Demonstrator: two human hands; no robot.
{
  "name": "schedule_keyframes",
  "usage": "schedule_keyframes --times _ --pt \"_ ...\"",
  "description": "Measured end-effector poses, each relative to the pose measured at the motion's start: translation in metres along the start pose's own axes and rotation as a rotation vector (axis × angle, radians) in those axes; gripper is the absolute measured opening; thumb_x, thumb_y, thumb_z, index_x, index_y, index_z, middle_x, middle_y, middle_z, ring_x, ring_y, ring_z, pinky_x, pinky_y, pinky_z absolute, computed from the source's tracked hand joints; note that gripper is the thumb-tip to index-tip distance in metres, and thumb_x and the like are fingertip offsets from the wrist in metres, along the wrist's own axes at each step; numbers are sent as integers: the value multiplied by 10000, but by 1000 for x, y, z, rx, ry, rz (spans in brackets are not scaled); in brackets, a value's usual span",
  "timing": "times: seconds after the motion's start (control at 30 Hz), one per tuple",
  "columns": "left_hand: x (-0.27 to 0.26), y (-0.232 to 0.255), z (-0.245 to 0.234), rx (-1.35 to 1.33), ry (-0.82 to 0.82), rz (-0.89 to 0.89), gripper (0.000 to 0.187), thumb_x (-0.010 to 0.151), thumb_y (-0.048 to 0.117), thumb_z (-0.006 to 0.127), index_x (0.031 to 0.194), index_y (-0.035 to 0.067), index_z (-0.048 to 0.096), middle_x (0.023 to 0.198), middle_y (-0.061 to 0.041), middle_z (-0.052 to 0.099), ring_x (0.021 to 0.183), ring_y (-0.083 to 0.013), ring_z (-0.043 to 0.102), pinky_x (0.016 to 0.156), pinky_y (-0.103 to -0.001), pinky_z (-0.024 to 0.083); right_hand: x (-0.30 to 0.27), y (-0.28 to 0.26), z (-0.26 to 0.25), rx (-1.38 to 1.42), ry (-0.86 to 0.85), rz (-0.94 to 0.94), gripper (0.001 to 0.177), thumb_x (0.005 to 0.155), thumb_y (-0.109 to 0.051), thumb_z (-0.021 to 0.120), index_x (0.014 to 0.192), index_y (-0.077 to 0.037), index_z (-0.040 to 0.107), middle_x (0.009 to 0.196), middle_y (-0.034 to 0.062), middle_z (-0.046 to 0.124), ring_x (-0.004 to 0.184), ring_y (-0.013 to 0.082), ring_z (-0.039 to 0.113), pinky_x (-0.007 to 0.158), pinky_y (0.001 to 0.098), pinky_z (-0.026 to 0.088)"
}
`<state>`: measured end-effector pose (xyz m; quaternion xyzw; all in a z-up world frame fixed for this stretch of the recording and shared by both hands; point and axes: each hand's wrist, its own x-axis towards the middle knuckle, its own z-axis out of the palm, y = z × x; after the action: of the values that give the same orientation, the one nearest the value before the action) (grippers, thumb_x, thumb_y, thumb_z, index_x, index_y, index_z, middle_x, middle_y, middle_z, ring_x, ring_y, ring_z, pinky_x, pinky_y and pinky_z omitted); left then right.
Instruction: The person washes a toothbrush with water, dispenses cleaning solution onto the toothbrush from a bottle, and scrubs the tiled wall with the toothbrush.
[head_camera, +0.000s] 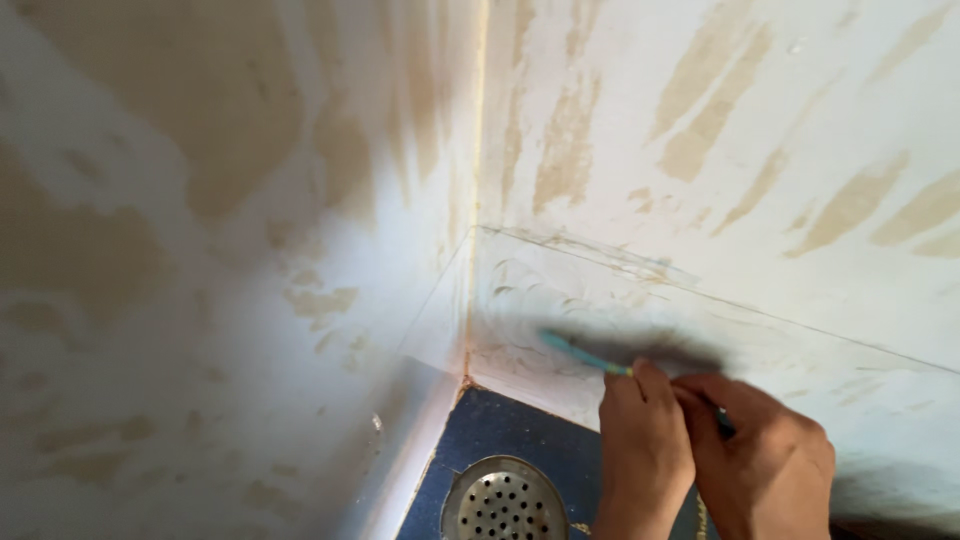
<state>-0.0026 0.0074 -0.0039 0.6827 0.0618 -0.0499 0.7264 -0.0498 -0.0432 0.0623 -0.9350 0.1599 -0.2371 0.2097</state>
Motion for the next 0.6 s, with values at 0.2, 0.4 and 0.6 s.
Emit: schedule_keyframes --times 0.2,0.4,0.6 --pt "42 -16 -45 -439 92 -317 434 1000 372 381 1055 -2 594 927 -135 670 925 -304 684 848 -474 547 6 -31 43 18 -9 -420 110 846 -192 707 858 -150 808 807 100 755 622 322 710 607 411 568" --pt "34 -33 -41 -387 -152 -405 456 999 355 395 953 -49 601 753 -140 558 663 -278 491 583 -444 382 -5 -25 33 -64 -16 -286 119 830 -231 719 836 -146 802 754 105 747 626 338 709 605 436 565" --pt "52 -27 -78 -399 -6 -316 392 970 354 438 946 26 651 785 -97 630 635 -175 575 552 -336 460 -7 -48 54 84 55 -487 107 864 -190 683 834 -141 773 810 94 746 650 347 695 595 442 549"
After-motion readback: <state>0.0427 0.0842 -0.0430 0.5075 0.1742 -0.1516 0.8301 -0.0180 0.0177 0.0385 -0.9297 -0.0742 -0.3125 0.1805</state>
